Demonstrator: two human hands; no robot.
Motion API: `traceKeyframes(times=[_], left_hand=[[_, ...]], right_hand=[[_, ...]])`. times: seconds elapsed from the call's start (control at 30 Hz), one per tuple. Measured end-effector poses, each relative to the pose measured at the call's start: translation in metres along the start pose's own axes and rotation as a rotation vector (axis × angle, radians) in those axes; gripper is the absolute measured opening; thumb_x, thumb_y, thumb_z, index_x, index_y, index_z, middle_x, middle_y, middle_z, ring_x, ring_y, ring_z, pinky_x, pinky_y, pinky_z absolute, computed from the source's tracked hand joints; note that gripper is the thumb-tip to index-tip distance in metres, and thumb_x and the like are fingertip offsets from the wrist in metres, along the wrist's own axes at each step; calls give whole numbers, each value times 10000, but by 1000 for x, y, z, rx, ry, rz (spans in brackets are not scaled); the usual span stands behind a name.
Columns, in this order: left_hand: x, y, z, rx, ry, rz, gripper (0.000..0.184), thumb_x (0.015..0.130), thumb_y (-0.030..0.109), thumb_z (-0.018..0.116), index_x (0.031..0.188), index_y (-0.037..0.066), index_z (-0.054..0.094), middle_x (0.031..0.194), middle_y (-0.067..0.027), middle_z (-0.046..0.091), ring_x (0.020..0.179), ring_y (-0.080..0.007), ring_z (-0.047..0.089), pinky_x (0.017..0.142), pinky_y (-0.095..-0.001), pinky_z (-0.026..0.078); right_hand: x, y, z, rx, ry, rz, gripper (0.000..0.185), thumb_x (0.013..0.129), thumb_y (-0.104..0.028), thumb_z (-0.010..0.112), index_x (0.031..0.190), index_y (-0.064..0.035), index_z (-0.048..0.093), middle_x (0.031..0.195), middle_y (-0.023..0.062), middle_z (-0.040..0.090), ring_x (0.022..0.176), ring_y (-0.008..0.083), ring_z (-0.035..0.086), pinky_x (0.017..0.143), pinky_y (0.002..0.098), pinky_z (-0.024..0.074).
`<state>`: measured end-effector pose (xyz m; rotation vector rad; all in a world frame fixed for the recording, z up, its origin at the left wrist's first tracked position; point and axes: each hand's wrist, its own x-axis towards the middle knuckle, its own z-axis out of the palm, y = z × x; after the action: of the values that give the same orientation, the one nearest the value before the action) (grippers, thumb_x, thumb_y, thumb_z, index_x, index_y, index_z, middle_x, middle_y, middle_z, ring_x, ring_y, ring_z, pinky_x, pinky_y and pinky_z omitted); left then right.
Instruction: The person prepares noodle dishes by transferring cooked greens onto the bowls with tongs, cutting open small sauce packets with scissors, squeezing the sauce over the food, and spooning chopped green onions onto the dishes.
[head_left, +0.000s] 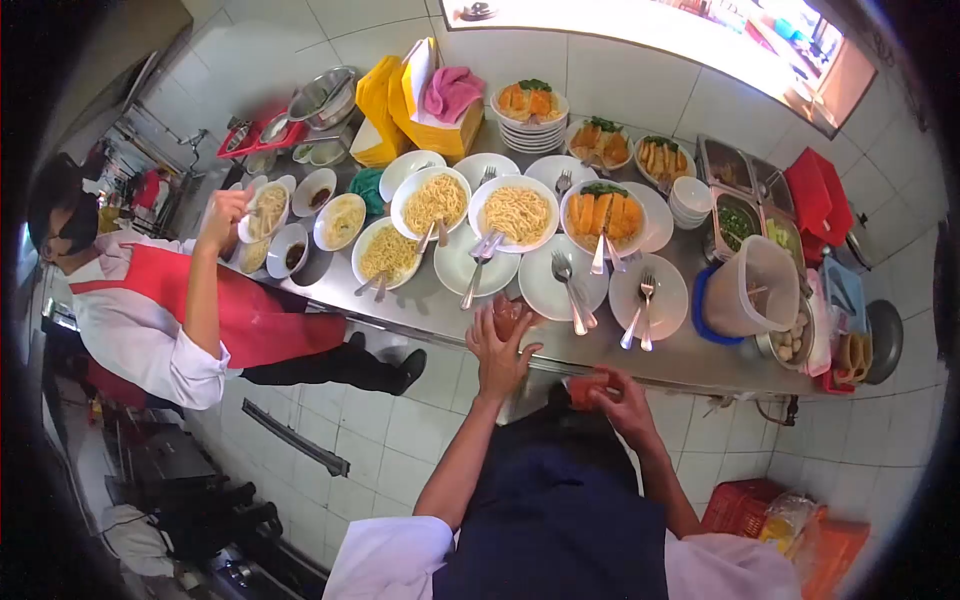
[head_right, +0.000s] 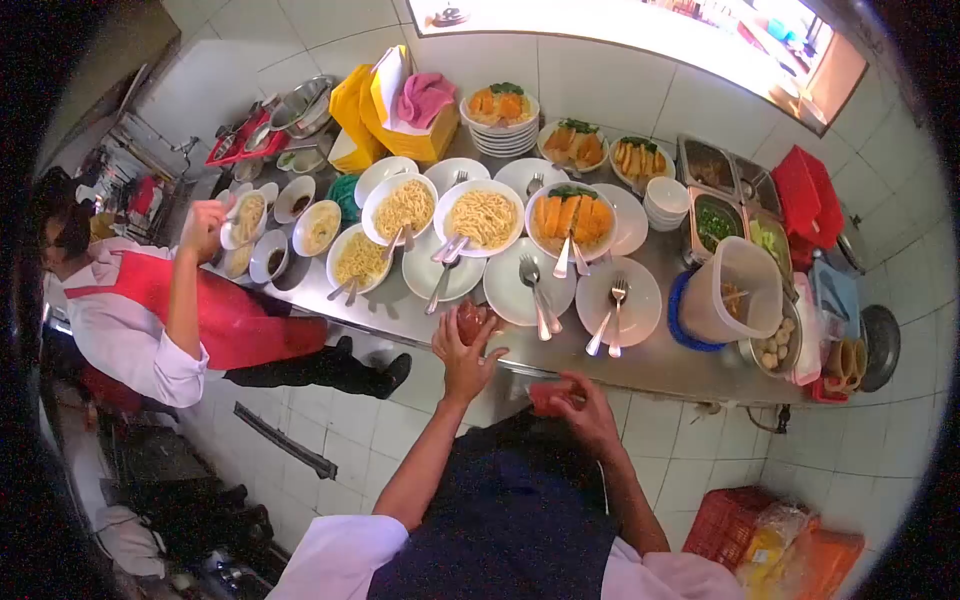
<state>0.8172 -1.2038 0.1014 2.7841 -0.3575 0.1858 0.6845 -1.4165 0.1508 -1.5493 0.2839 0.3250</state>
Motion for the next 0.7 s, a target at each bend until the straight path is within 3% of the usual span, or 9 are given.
traceKeyframes(times=[0.07,0.2,0.3,0.37,0.5,0.57,0.63,0.67,0.7], left_hand=[[-1,-16,12,-131,99,172,610,809,468,686,1364,277,518,1521,-235,181,1404,-452,147,1069,-615,164],[-11,-7,-6,-76,179,131,593,840,484,640,1384,307,487,1488,-216,282,1377,-422,225,1066,-597,202],[-17,9,-37,-301,161,116,574,857,483,636,1342,191,543,1415,-171,427,1334,-321,359,1051,-473,318],[-23,42,-76,-1533,-239,-222,470,883,390,668,1217,62,624,1208,-102,618,1115,-190,566,921,-315,448],[-21,54,-101,-1165,-152,-392,329,893,276,692,1078,5,679,1003,-51,697,869,-102,632,775,-238,497],[-25,53,-111,-1143,-8,-385,216,870,181,714,1008,15,705,879,-37,716,751,-92,642,715,-246,511],[-31,46,-120,-1058,16,-426,178,865,173,717,967,27,718,904,-36,715,778,-80,638,707,-247,512],[-34,44,-128,-975,43,-426,172,857,177,726,942,29,721,878,-29,712,767,-81,634,709,-244,509],[-38,41,-133,-894,63,-423,167,849,182,735,917,30,723,852,-21,709,755,-81,631,711,-240,506]], right_hand=[[8,-36,9,287,83,9,520,892,-92,662,1318,-4,376,1107,171,613,973,218,642,829,329,552],[27,-52,-1,363,-40,-17,474,914,-51,614,1319,-28,369,1095,165,620,936,198,639,803,316,548],[48,-70,-8,203,-206,-73,480,915,-28,604,1325,-55,355,1052,149,644,910,186,642,766,295,536],[55,-81,-6,25,-323,-80,514,909,-21,609,1334,-70,325,1015,142,667,886,175,648,744,277,523],[58,-136,12,-334,-371,-324,347,886,-70,658,1199,-31,515,931,90,707,827,127,652,727,292,527],[67,-137,26,-130,-394,-232,240,854,-101,696,1064,-18,617,853,72,715,777,137,664,695,300,519],[85,-126,28,-515,-254,-603,234,812,-105,725,1016,-16,651,848,97,707,744,203,671,683,314,509],[86,-132,36,-524,-201,-696,110,752,-45,712,848,-16,665,815,117,658,774,304,639,682,368,497],[87,-141,44,-525,-222,-717,110,752,-45,712,848,-16,665,815,117,658,774,304,639,682,368,497]])
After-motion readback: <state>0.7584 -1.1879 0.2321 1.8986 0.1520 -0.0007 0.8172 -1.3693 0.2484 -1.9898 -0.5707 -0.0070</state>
